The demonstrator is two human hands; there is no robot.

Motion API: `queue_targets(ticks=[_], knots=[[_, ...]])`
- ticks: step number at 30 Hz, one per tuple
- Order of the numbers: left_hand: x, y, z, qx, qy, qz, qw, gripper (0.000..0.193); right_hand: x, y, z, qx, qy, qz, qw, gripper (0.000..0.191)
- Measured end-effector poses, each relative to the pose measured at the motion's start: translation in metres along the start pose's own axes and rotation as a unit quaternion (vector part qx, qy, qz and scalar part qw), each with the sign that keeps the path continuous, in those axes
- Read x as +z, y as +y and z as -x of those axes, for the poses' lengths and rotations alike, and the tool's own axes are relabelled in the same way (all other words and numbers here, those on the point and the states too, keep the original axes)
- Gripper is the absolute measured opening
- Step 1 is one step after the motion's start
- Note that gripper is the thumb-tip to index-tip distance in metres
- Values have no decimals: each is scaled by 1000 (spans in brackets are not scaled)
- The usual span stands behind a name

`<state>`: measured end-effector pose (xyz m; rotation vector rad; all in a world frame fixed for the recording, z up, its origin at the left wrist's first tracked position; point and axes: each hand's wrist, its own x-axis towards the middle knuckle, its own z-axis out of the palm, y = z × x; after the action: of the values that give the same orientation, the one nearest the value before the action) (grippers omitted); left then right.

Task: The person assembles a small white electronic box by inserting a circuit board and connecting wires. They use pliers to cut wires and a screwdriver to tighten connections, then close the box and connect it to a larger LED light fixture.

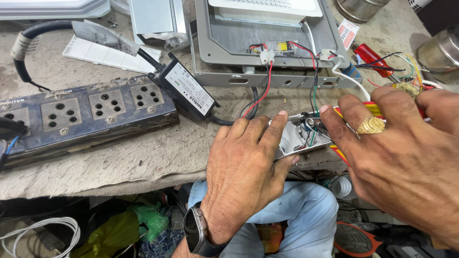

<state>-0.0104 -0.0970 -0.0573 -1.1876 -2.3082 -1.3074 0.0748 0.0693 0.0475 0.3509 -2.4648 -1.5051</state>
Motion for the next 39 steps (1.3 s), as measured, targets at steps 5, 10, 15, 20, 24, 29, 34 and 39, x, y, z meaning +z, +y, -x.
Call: queue_targets(ticks=[5, 10, 15, 20, 24, 29, 34, 39], knots=[[-2, -1, -2, -3, -2, 6, 1000, 70, -5, -6, 6, 23, 13, -69, 997, 49], [-1, -3, -2, -1, -1, -1, 1000, 71, -2, -19, 11, 31, -12, -7, 999, 58], [1, -2, -2, 5, 0, -1, 1000, 70, -2, -23, 16, 59, -22, -9, 998, 53], [-2, -1, -4, 2, 6, 5, 1000, 69, -2, -28, 17, 79, 44, 15, 996, 47], [-2, -1, -5, -6, -6, 2, 1000, 69, -2, -30, 21, 84, 50, -4, 995, 45], [0, -2, -4, 4, -5, -5, 1000, 70, -1, -29, 26, 90, -19, -19, 996, 54], [0, -2, -3, 5, -1, -8, 1000, 70, -2, -28, 24, 92, -52, -44, 993, 60], [0, -2, -3, 2, -4, -5, 1000, 69, -4, -25, 23, 94, -80, -53, 991, 68]])
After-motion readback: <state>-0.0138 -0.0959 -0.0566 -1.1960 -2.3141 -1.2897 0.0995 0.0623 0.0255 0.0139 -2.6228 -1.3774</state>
